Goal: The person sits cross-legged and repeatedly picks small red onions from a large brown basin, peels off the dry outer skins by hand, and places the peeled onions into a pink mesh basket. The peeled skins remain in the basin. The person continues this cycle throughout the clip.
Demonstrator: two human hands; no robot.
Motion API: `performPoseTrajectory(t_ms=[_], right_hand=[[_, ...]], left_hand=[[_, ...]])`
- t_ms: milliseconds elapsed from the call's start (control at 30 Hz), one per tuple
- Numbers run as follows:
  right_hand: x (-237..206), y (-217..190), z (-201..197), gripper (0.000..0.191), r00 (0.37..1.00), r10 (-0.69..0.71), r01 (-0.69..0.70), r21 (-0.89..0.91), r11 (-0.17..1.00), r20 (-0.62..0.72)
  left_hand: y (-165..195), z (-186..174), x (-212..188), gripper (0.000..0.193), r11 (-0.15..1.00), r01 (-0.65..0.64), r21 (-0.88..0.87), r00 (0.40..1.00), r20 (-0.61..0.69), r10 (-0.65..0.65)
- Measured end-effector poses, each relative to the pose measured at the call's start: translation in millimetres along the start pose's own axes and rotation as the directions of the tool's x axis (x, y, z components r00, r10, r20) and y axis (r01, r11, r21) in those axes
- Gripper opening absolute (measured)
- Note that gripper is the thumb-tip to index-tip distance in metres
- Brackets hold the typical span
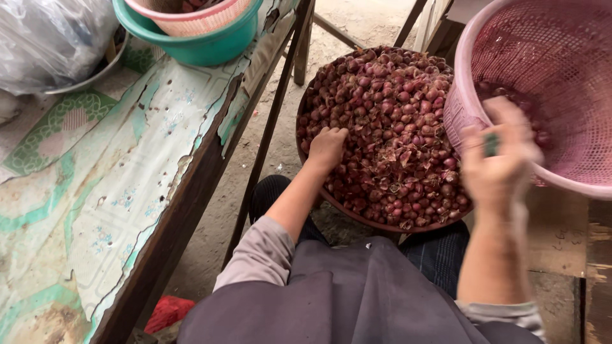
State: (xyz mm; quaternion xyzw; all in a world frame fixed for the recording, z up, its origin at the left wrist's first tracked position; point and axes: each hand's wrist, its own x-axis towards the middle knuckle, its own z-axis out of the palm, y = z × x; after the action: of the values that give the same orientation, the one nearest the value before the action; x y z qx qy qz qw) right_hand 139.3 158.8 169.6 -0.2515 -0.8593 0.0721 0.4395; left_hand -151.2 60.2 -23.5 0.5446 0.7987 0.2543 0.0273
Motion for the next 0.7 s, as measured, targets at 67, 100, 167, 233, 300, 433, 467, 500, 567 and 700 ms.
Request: performPoseTrajectory(t_ms=[67,100,167,233,300,433,467,500,567,700], right_hand=[[-14,-15,27,0.035,0.972,0.136,-0.156,0.095,0.983,0.194],[-18,-20,41,0.040,0.927,0.214,-0.290,0.225,0.930,0.308],[-28,-24,64,0.046,0.782,0.375,-0.530,0.215,0.820,0.499],[-32,-25,90,0.049,0.815,0.295,-0.460,0.247,0.853,0.499],[-38,-24,110,0.049,0.889,0.181,-0.343,0.347,0.873,0.421],[-45,-16,133,0.034,0.967,0.078,-0.157,0.325,0.933,0.242],[-46,-12,135,0.029,0.964,0.095,-0.177,0.333,0.926,0.248],[-46,-8,135,0.024,0.961,0.113,-0.198,0.339,0.920,0.252],[-49,-1,133,0.017,0.938,0.209,-0.303,0.357,0.884,0.278],[-50,6,129,0.013,0.902,0.337,-0.417,0.348,0.840,0.270]], left_hand=[[-1,-3,1,0.032,0.999,-0.003,-0.054,1.000,-0.011,0.003],[-1,-7,1,0.032,0.995,0.001,-0.096,0.999,-0.047,-0.006],[2,-14,2,0.035,0.984,-0.006,-0.181,0.993,-0.118,-0.016],[13,-17,4,0.026,0.877,0.129,-0.463,0.990,0.003,-0.144],[29,-15,3,0.022,0.710,0.215,-0.670,0.975,0.105,-0.196],[52,-7,-1,0.027,0.281,0.254,-0.925,0.965,0.221,-0.144],[54,-5,-3,0.029,0.148,0.269,-0.952,0.961,0.255,-0.109],[55,-4,-4,0.031,0.084,0.266,-0.960,0.962,0.260,-0.083],[58,-1,-8,0.035,-0.049,0.273,-0.961,0.961,0.274,-0.031],[68,8,-13,0.042,-0.143,0.328,-0.934,0.941,0.336,-0.035]])
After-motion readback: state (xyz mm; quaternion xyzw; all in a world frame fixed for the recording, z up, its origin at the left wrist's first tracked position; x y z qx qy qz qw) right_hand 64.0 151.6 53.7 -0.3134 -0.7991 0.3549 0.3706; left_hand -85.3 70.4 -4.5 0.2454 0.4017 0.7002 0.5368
